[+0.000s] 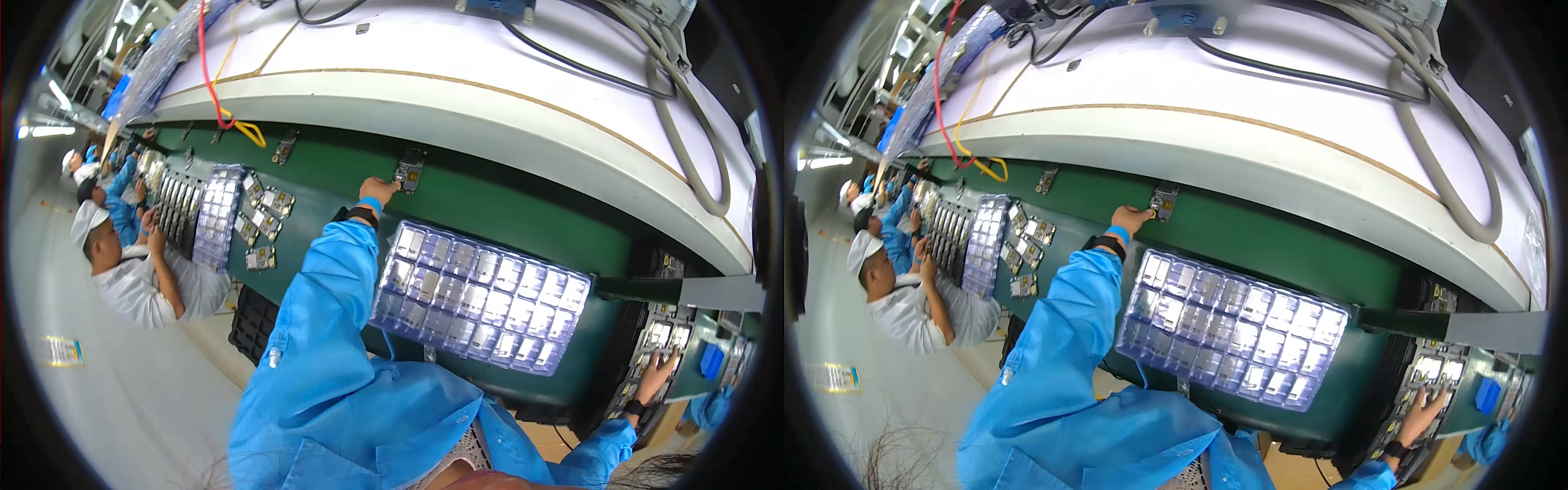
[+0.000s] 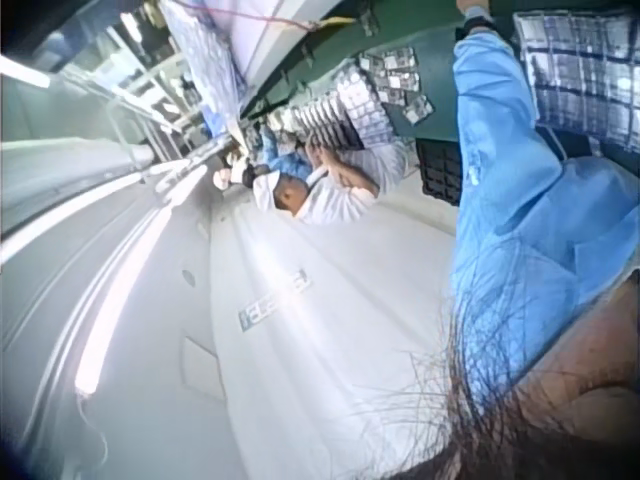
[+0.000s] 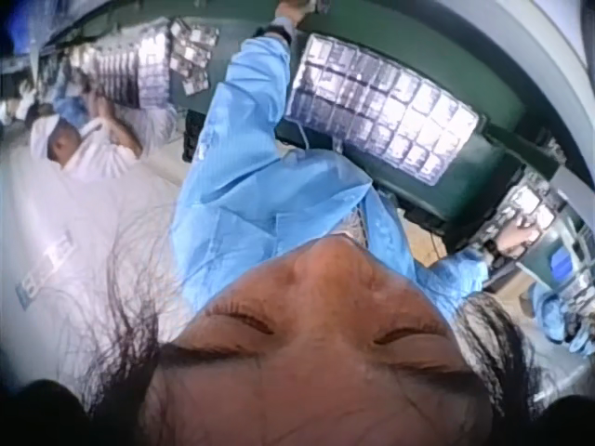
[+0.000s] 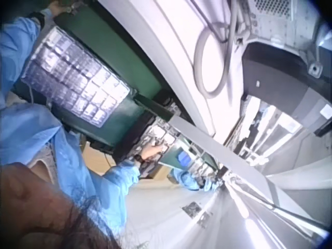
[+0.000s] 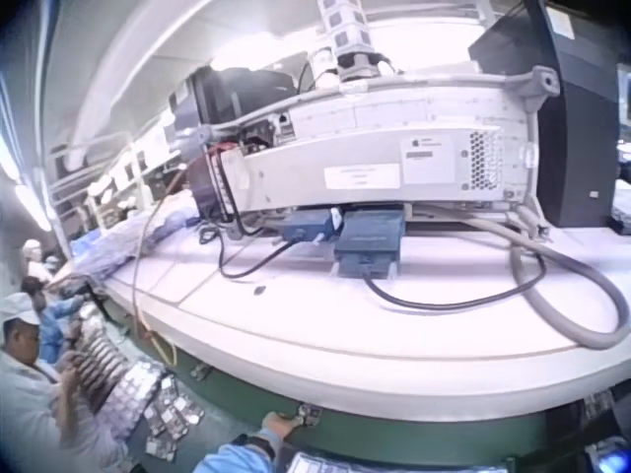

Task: Manually assembling and inspecting small electronic circuit board components on a factory line.

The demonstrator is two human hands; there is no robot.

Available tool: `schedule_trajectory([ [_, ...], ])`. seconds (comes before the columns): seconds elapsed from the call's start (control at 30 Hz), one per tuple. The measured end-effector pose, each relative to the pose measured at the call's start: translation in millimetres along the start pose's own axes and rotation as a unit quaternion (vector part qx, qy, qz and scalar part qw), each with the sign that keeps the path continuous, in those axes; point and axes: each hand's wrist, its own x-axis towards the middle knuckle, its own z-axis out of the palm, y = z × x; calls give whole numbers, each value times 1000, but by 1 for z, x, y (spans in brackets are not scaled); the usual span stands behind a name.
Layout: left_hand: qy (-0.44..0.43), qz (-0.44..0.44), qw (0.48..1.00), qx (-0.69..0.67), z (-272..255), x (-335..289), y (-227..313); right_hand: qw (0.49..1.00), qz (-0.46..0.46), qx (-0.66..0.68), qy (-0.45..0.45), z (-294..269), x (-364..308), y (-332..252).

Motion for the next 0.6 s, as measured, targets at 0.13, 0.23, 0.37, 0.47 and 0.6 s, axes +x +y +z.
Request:
schedule_trajectory([
  [0.13,82,-94,977,173,3,-35,59,996,74,10,-42,-23,-47,-68],
  [0.23,123,-75,962,231,16,-33,58,992,101,65,-30,-35,-68,-124],
  [0.37,53,-30,991,119,23,-17,42,987,116,106,-37,-37,-85,-174],
  [0.47,51,81,981,-167,43,11,-10,973,88,197,-78,-21,-86,-236],
  [0.6,-101,52,908,-403,-50,-59,38,933,20,294,-208,10,-84,-314],
])
